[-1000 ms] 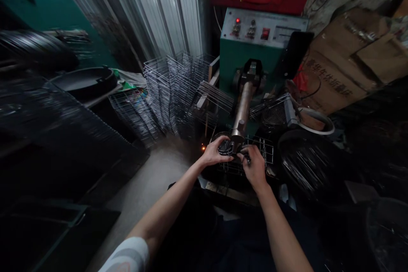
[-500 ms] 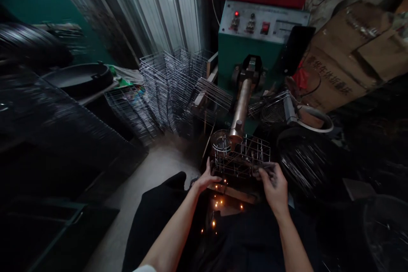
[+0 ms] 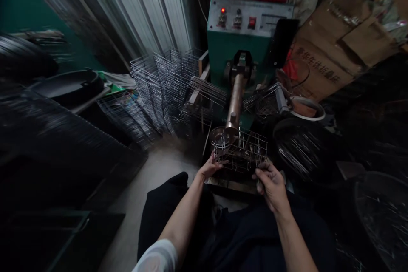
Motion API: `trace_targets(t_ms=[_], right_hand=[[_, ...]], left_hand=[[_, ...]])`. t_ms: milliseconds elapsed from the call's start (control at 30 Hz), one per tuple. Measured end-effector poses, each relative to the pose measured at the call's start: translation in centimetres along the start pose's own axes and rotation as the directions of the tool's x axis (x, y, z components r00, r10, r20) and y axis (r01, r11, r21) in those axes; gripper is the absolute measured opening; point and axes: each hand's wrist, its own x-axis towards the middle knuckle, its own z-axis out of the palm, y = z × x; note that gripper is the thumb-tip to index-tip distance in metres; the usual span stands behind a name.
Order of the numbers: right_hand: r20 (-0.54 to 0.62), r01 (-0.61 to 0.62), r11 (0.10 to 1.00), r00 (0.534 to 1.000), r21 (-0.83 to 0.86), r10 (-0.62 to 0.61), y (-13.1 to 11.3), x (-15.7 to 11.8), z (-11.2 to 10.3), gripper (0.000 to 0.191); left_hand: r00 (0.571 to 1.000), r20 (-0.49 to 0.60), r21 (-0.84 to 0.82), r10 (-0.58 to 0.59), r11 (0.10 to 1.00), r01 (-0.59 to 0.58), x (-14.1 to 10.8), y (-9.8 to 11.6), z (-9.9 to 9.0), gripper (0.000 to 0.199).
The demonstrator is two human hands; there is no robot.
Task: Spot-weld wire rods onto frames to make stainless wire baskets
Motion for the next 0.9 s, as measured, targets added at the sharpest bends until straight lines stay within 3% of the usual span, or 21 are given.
trace_targets(t_ms=[133, 233, 333, 467, 567, 700, 800, 900], right_hand=[[0.106, -0.050, 0.996, 0.994, 0.068, 0.043, -0.2, -1.3, 0.3, 0.037], [0.249, -0.055, 0.990, 0.968, 0.132, 0.020, -0.7, -2.2, -0.3, 0.027], [0.468, -0.042, 0.986, 0.883, 0.163, -0.040, -1.9, -3.1, -0.4, 0.033], [0.655, 0.113, 0.993, 0.750, 0.019, -0.098, -3.7, -4.1, 1.3, 0.027], [0.664, 0.305, 0.935, 0.739, -0.180, -0.113, -4.3, -3.9, 3.2, 0.016], [0.642, 0.560, 0.735, 0.733, -0.383, -0.225, -3.4, -2.3, 4.3, 0.012], [0.666, 0.700, 0.540, 0.681, -0.468, -0.305, -2.0, -1.1, 3.6, 0.014], [0.720, 0.799, 0.321, 0.600, -0.509, -0.350, -0.4, -0.5, 2.6, 0.020]], left_hand=[[0.987, -0.152, 0.174, 0.049, 0.984, -0.022, -2.3, 2.4, 0.4, 0.115], [0.954, -0.240, 0.352, 0.181, 0.932, -0.088, -5.6, 6.0, 0.7, 0.108], [0.934, -0.181, 0.541, 0.308, 0.824, -0.168, -9.5, 10.5, 1.4, 0.107], [0.954, -0.069, 0.717, 0.292, 0.680, -0.157, -13.0, 14.1, 4.0, 0.109], [0.961, -0.006, 0.722, 0.277, 0.666, -0.187, -12.5, 13.1, 6.5, 0.113], [0.944, 0.054, 0.770, 0.327, 0.588, -0.248, -9.4, 9.6, 8.9, 0.100], [0.932, 0.100, 0.859, 0.348, 0.442, -0.257, -7.6, 7.7, 10.1, 0.082], [0.913, 0.155, 0.891, 0.379, 0.347, -0.295, -6.7, 6.9, 11.1, 0.079]])
